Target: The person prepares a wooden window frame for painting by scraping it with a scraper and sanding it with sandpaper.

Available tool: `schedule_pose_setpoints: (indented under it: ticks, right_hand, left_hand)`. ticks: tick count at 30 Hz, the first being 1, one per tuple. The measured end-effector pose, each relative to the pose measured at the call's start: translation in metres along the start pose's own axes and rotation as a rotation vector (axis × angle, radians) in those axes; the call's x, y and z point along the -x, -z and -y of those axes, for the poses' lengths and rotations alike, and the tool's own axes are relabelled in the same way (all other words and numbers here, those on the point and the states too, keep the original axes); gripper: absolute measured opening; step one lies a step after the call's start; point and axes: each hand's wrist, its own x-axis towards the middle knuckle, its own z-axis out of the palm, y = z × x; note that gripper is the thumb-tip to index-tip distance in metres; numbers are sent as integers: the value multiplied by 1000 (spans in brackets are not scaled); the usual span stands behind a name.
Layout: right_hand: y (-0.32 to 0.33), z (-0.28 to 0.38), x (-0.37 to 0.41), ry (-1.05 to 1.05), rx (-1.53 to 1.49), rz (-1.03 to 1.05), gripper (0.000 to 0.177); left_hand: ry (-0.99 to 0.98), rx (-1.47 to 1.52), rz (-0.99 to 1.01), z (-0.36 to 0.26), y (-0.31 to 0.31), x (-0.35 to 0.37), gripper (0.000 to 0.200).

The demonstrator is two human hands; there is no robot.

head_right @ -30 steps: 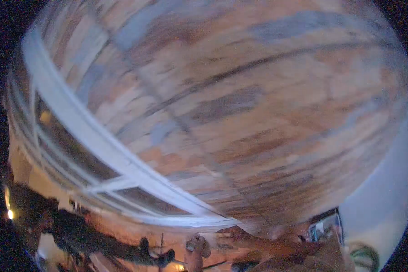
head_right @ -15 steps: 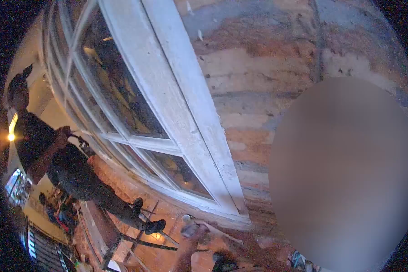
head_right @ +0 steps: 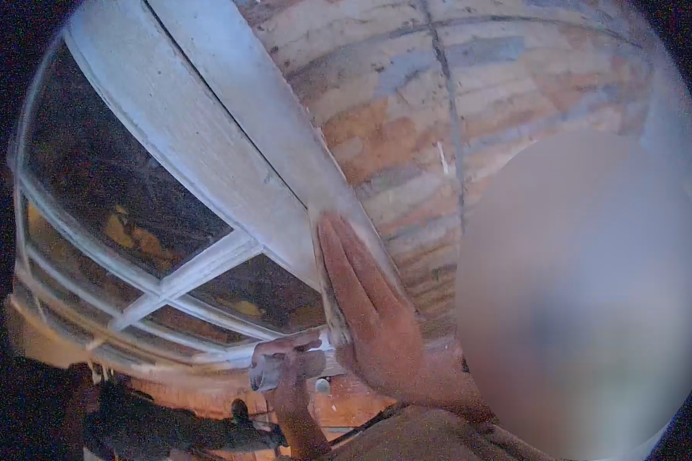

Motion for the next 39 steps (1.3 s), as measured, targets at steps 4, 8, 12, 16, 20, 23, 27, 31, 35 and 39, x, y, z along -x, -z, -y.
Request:
schedule_pose_setpoints:
  ticks: [4,8,12,16,20,23,27,31,35,39]
  right_hand:
    - [-45,16,-20,-74,208,-351,85]
    - [-88,16,-46,-73,261,-586,73]
    - [-105,16,-60,-107,330,-726,74]
    - [-118,13,-78,-130,450,-887,72]
    - [-121,16,-78,-181,451,-942,71]
    - [-124,7,-81,-140,520,-989,71]
    - [-122,16,-76,-165,499,-949,70]
    - [-120,14,-81,-133,516,-980,69]
    - [-126,9,-70,-101,546,-939,68]
    - [-113,16,-76,-139,491,-919,67]
  left_hand:
    - [18,50,-33,-32,24,4,12]
    - [127,-152,31,-46,70,12,10]
    - [136,-28,-47,-54,86,16,12]
    - [149,18,-2,-52,101,13,14]
    - [248,27,-64,-56,112,17,35]
    - [179,52,-8,-54,120,18,15]
    - [216,24,-13,-58,127,19,15]
    - [267,-25,25,-62,130,18,16]
    - [259,66,9,-58,133,20,15]
    - [237,52,33,-58,128,19,13]
